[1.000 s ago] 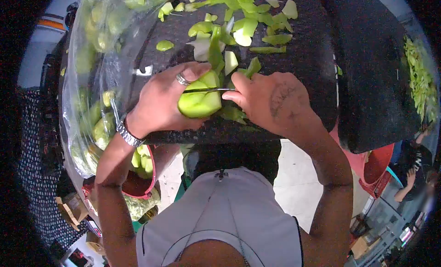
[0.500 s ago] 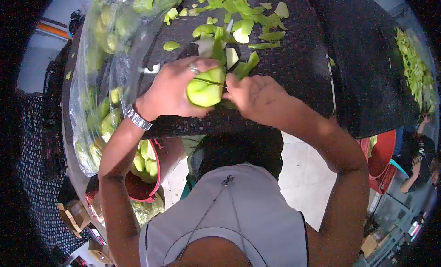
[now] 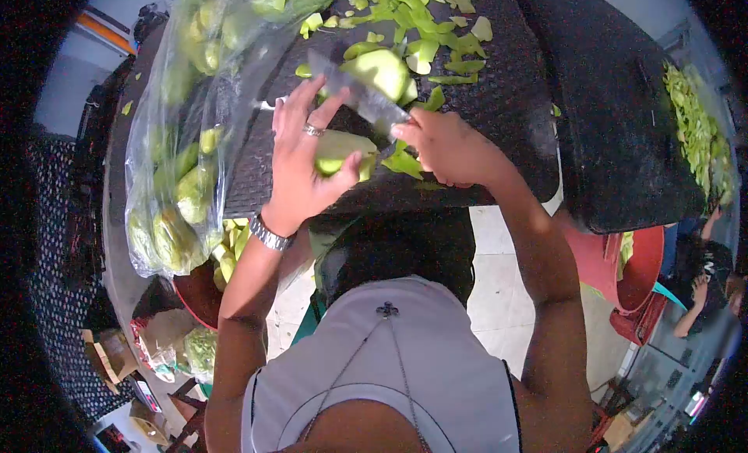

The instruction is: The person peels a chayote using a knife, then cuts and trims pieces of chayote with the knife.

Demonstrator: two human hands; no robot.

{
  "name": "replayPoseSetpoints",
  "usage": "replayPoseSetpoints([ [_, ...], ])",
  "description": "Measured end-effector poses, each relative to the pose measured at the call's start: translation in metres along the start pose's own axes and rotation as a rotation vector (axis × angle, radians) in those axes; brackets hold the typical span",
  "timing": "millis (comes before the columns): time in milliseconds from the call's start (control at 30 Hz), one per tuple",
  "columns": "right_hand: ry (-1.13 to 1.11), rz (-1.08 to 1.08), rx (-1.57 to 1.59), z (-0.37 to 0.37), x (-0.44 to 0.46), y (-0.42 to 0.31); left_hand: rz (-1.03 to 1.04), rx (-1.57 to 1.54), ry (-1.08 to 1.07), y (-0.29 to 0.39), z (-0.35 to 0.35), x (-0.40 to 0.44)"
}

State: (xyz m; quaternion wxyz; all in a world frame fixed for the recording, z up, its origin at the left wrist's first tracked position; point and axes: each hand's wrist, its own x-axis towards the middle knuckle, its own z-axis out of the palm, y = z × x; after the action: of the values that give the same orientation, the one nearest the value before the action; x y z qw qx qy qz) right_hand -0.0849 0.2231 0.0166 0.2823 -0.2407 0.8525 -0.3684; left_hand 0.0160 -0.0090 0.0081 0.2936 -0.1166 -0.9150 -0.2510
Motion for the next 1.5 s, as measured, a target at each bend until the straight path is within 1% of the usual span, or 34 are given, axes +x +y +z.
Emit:
replayPoseSetpoints([
  [67, -0.049, 0.215, 0.252, -0.015, -0.014, -0.023, 0.008, 0.023, -0.008, -0.004, -0.005, -0.01],
  [100, -0.017, 0.12, 0.378, -0.013, -0.016, -0.019, -0.007, 0.026, -0.004, -0.003, -0.009, -0.015],
  [200, 0.069, 0.111, 0.367, -0.018, -0.028, -0.016, -0.037, 0.1, 0.003, -0.008, -0.013, -0.029],
  [267, 0.155, 0.009, 0.369, -0.014, -0.033, -0.011, -0.089, 0.131, 0.024, -0.009, -0.013, -0.035],
  [300, 0.197, -0.042, 0.369, -0.011, -0.036, -0.008, -0.102, 0.158, 0.002, -0.008, -0.016, -0.037],
  [400, 0.333, -0.095, 0.396, -0.004, -0.045, -0.007, -0.094, 0.198, 0.009, -0.02, -0.018, -0.037],
  [500, 0.458, -0.284, 0.588, 0.009, -0.042, -0.002, -0.187, 0.029, 0.103, -0.023, -0.031, -0.03],
  [533, 0.393, -0.229, 0.64, 0.009, -0.043, -0.003, -0.222, -0.017, 0.129, -0.024, -0.036, -0.028],
  [600, 0.262, -0.113, 0.735, 0.008, -0.047, -0.003, -0.209, 0.063, 0.17, -0.033, -0.05, -0.022],
  [667, 0.268, -0.045, 0.707, 0.017, -0.044, -0.001, -0.546, -0.162, 0.19, -0.032, -0.062, -0.016],
  [700, 0.267, -0.011, 0.691, 0.022, -0.043, -0.002, -0.651, -0.174, 0.198, -0.035, -0.066, -0.013],
  [800, 0.268, -0.018, 0.741, 0.038, -0.043, -0.011, -0.851, -0.061, -0.178, -0.033, -0.079, -0.004],
  [833, 0.23, -0.015, 0.812, 0.041, -0.044, -0.02, -0.821, -0.103, -0.227, -0.044, -0.071, -0.008],
  [867, 0.198, -0.005, 0.818, 0.047, -0.041, -0.025, -0.844, -0.076, -0.282, -0.048, -0.065, -0.004],
  [933, 0.143, 0.012, 0.827, 0.052, -0.036, -0.034, -0.878, -0.025, -0.393, -0.039, -0.049, 0.009],
  [967, 0.145, 0.004, 0.78, 0.055, -0.032, -0.028, -0.862, -0.033, -0.397, -0.033, -0.047, 0.016],
  [1033, 0.298, -0.099, 0.657, 0.06, -0.031, -0.025, -0.833, -0.047, -0.402, -0.021, -0.048, 0.031],
  [1133, 0.401, -0.032, 0.472, 0.049, -0.041, -0.023, -0.588, -0.067, -0.343, -0.022, -0.03, 0.032],
  [1200, 0.397, 0.057, 0.424, 0.036, -0.052, -0.018, -0.509, -0.073, -0.276, -0.021, -0.017, 0.038],
  [1267, 0.455, 0.055, 0.444, 0.031, -0.061, -0.01, -0.407, -0.105, -0.209, -0.023, -0.006, 0.043],
  [1300, 0.465, 0.06, 0.488, 0.029, -0.067, -0.005, -0.333, -0.145, -0.073, -0.023, -0.002, 0.043],
  [1400, 0.455, 0.144, 0.556, 0.021, -0.082, -0.002, -0.463, -0.113, 0.003, -0.038, -0.003, 0.052],
  [1433, 0.441, 0.181, 0.568, 0.019, -0.085, -0.002, -0.458, -0.074, -0.081, -0.047, -0.008, 0.056],
  [1500, 0.45, 0.146, 0.519, 0.02, -0.084, 0.007, -0.383, -0.017, -0.344, -0.068, -0.017, 0.07],
])
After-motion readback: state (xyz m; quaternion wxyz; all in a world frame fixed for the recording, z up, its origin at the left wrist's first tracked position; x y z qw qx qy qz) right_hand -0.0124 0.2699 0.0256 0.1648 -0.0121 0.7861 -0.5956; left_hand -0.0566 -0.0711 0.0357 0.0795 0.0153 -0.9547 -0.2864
